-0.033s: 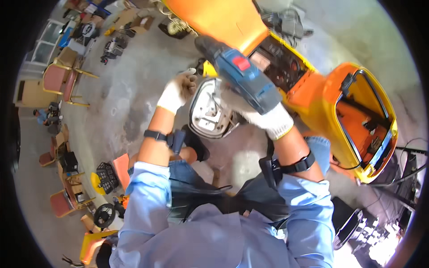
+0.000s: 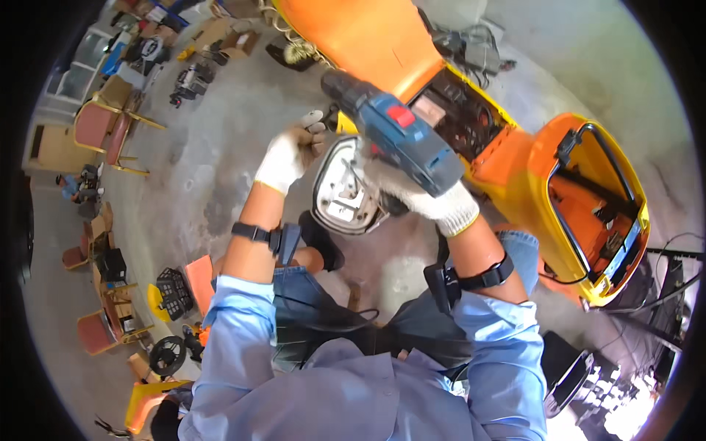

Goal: The recorder is disassembling components of a yellow electric scooter, using an electric drill to remove screws and accessing internal compartments.

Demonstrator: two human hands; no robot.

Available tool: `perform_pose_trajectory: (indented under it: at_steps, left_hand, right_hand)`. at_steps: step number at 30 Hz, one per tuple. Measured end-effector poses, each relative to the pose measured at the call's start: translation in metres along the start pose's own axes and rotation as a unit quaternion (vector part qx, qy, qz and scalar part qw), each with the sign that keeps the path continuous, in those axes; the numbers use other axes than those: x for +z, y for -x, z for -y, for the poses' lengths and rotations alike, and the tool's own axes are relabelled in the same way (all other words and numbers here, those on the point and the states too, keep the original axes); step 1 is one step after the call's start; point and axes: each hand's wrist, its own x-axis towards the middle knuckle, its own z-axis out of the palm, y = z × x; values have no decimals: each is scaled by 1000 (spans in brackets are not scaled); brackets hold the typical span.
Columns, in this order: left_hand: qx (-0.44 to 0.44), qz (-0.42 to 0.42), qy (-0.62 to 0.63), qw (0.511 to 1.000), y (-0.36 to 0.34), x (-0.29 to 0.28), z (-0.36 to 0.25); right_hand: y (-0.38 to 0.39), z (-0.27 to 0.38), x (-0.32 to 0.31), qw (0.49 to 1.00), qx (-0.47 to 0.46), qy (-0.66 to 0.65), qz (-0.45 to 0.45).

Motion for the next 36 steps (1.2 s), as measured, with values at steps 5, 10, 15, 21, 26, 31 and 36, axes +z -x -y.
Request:
perform_pose_trajectory:
  at_steps: [5,10,15,21,26,31,36]
  left_hand:
    - [196,149,79,966,113,60,-48]
    - [296,266,194,897,159,82,-40]
    - [375,285,169,866,155,99,-28]
    - [359,280,254,853,158,100,-28]
    - [370,254,213,868,153,100,-19]
    - [424,183,33,886,159,101,-14]
    - [406,184,25,895,154,98,-7]
  right_hand:
    - [16,33,25,996,-33,-78,23]
    - [36,10,29,966,16,-240,93]
    - [36,-4,29,961,16,-249,124]
    - [31,-3,38,928,25,-329,175]
    - [27,-2,46,913,17,-361,187]
    - [27,1,47,922,26,-346,172]
    - [29,-3,47,912,36,-371,168]
